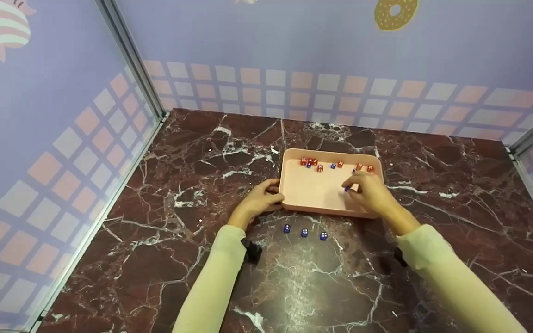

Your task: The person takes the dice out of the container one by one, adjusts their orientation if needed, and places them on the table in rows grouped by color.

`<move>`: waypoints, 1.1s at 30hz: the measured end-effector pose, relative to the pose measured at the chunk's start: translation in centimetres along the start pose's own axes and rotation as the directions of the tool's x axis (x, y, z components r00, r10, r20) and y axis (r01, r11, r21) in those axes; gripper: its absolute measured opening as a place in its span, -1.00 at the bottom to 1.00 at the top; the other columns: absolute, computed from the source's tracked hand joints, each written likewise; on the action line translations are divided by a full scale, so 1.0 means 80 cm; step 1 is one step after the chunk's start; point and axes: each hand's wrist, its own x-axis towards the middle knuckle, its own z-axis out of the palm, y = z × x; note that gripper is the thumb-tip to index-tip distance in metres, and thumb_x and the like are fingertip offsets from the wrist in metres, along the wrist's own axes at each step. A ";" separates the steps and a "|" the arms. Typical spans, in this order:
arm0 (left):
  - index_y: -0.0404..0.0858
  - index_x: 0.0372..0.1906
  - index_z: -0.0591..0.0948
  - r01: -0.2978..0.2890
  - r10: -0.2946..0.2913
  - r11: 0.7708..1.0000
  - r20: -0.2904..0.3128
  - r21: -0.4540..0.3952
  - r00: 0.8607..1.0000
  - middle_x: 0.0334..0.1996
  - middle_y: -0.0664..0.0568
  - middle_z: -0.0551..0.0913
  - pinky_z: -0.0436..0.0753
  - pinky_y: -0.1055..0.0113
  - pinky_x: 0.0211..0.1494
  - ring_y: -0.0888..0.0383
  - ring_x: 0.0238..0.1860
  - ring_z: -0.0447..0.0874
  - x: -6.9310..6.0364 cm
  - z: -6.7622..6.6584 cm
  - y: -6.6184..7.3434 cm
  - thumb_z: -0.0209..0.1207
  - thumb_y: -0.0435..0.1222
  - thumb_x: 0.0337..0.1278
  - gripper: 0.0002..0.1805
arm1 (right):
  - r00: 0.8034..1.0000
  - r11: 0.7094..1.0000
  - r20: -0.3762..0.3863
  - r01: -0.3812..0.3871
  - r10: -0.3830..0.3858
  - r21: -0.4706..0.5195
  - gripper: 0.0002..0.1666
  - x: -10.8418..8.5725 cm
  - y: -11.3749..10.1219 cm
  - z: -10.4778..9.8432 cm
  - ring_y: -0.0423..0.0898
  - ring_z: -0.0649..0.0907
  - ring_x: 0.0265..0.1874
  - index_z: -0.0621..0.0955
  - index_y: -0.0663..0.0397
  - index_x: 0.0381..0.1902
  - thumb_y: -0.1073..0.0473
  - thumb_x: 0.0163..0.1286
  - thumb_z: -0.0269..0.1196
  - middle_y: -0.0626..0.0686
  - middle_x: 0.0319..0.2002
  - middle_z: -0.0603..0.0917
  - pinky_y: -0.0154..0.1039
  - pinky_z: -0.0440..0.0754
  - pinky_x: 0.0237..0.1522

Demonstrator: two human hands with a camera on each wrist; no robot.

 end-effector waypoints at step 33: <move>-0.26 0.60 0.38 -0.001 0.001 1.000 0.020 0.007 1.000 0.25 -0.28 0.52 0.77 0.07 0.31 0.00 0.06 0.60 -0.006 0.000 0.001 0.31 -0.30 0.48 -0.32 | 0.973 0.993 0.205 0.095 -0.107 0.064 -0.69 -0.093 -0.077 0.018 -0.24 0.53 -0.43 0.74 0.04 -0.30 0.51 0.06 0.41 -0.06 -0.32 0.66 -0.29 0.58 -0.43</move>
